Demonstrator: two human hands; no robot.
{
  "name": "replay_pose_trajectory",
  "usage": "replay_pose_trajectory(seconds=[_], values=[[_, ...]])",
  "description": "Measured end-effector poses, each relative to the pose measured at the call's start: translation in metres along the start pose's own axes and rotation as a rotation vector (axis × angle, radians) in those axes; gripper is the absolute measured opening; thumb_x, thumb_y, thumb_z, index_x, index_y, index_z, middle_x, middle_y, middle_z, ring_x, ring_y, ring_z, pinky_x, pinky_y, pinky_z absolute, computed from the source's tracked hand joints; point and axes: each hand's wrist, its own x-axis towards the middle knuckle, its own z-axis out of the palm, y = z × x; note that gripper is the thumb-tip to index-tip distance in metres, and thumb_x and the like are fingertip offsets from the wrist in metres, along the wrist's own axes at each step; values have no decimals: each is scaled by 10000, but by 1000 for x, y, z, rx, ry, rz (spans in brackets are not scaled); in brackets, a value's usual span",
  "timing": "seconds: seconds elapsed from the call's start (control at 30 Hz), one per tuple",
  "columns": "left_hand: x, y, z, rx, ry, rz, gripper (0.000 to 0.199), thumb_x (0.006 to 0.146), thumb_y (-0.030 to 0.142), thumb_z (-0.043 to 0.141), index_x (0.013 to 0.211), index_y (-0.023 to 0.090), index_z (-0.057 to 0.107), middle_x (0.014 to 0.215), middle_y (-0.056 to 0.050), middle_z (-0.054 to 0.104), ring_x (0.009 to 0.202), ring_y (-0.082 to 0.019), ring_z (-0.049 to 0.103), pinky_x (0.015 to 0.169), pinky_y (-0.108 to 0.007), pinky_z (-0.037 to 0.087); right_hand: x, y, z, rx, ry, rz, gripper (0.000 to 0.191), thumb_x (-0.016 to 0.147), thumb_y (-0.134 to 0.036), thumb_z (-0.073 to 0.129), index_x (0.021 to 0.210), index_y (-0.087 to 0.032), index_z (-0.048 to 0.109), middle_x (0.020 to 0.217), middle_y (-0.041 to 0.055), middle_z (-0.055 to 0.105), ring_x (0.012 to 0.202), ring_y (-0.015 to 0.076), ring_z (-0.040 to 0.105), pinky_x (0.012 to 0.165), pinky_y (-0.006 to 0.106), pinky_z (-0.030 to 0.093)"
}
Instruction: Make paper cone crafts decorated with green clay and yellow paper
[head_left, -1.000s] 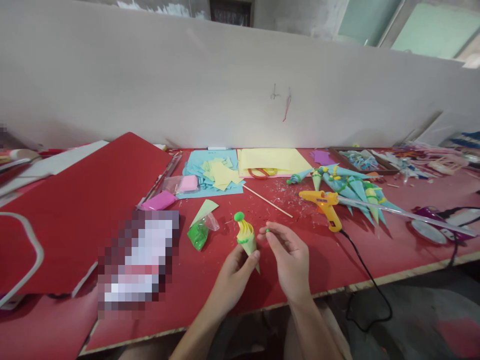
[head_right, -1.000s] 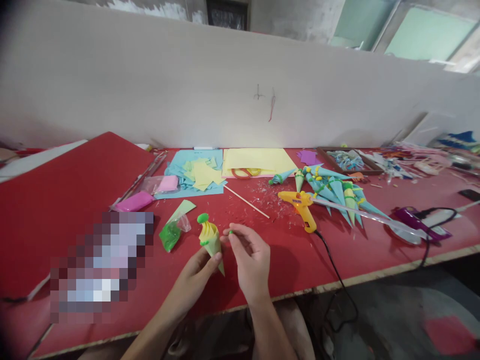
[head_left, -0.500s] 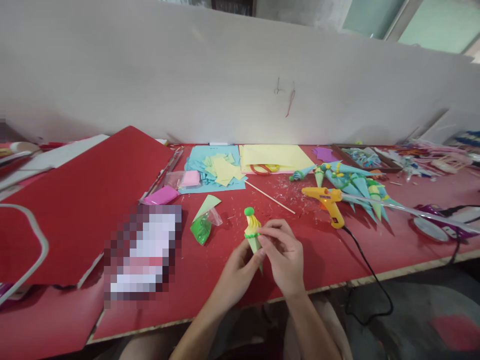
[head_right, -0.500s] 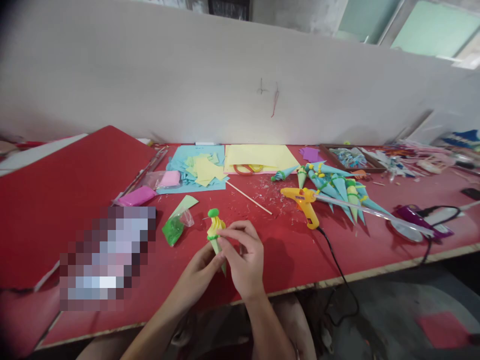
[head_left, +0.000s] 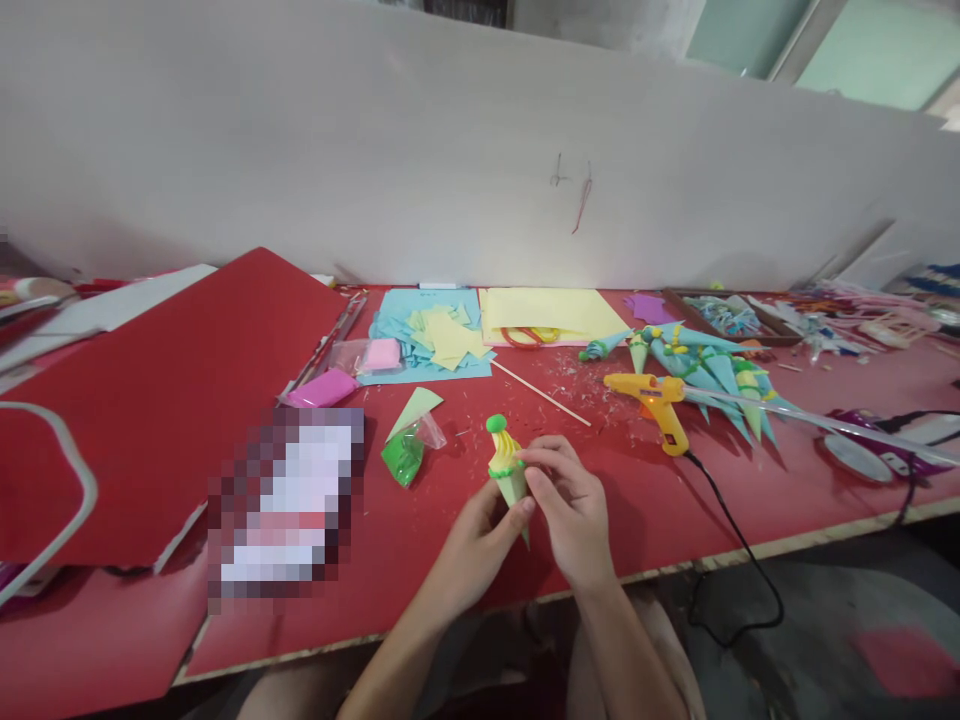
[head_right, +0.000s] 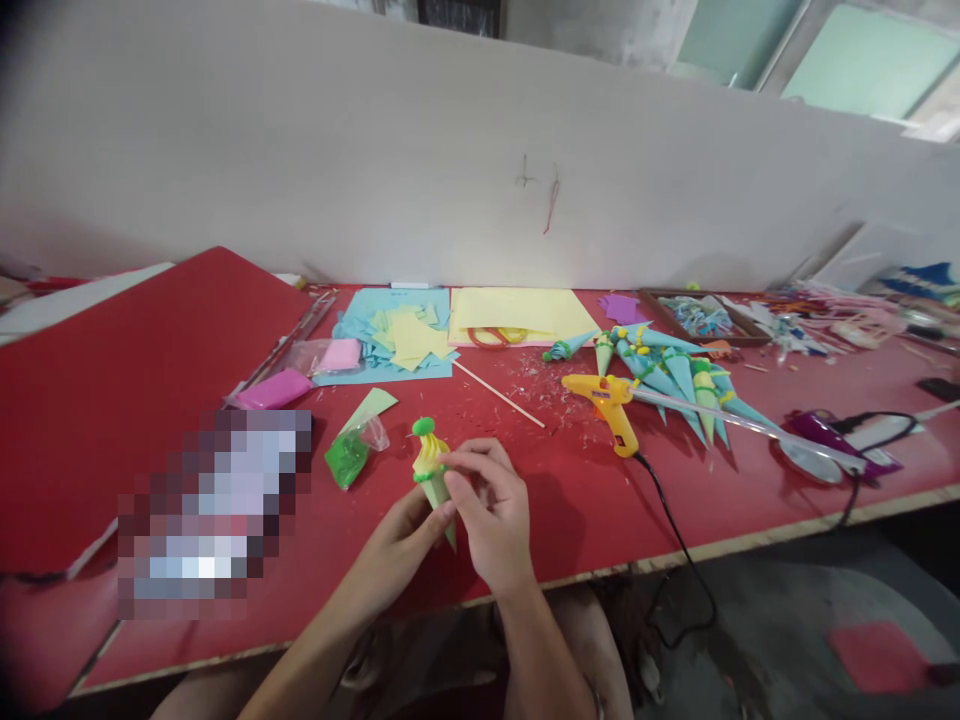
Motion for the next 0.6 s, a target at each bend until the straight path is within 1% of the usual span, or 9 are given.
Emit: replay_pose_trajectory(seconds=[0.1, 0.2, 0.37, 0.43, 0.5, 0.6], values=[[-1, 0, 0, 2, -23, 1, 336, 792, 374, 494, 1026, 148, 577, 989, -48, 648, 944, -206, 556, 820, -283, 428, 1, 1, -1, -8, -9, 18, 139, 762, -194, 576, 801, -246, 699, 831, 19, 521, 762, 134, 518, 628, 227, 425], [-2, 1, -1, 7, -26, 12, 331, 793, 375, 491, 1021, 150, 574, 988, -44, 643, 905, -192, 561, 803, -270, 429, 1, -1, -1, -15, -33, -6, 156, 765, -175, 568, 789, -249, 703, 814, 14, 509, 767, 134, 516, 643, 231, 426], [-2, 5, -1, 31, 5, 14, 314, 786, 366, 484, 977, 138, 586, 926, -45, 645, 900, -201, 557, 788, -274, 431, -1, -5, 1, -18, -62, -42, 159, 757, -173, 568, 771, -251, 706, 838, 24, 491, 784, 145, 509, 623, 237, 429], [-2, 5, -1, 45, 21, 8, 305, 782, 359, 482, 959, 136, 592, 911, -45, 648, 893, -203, 559, 790, -280, 430, -1, -4, 1, -39, -70, -58, 152, 752, -182, 573, 770, -248, 709, 847, 29, 490, 801, 153, 504, 637, 246, 432], [-2, 4, -1, 45, 25, 3, 297, 777, 354, 487, 946, 137, 597, 897, -44, 652, 877, -204, 561, 782, -286, 433, -2, -3, 2, -50, -60, -49, 154, 761, -203, 565, 785, -243, 712, 854, 34, 493, 805, 157, 502, 638, 250, 432], [-1, 3, 0, 30, 19, -6, 288, 764, 347, 505, 938, 139, 600, 883, -41, 657, 867, -207, 559, 782, -296, 434, -1, 0, 2, -42, -17, 3, 187, 793, -233, 528, 850, -239, 706, 851, 36, 495, 790, 151, 500, 607, 237, 423]])
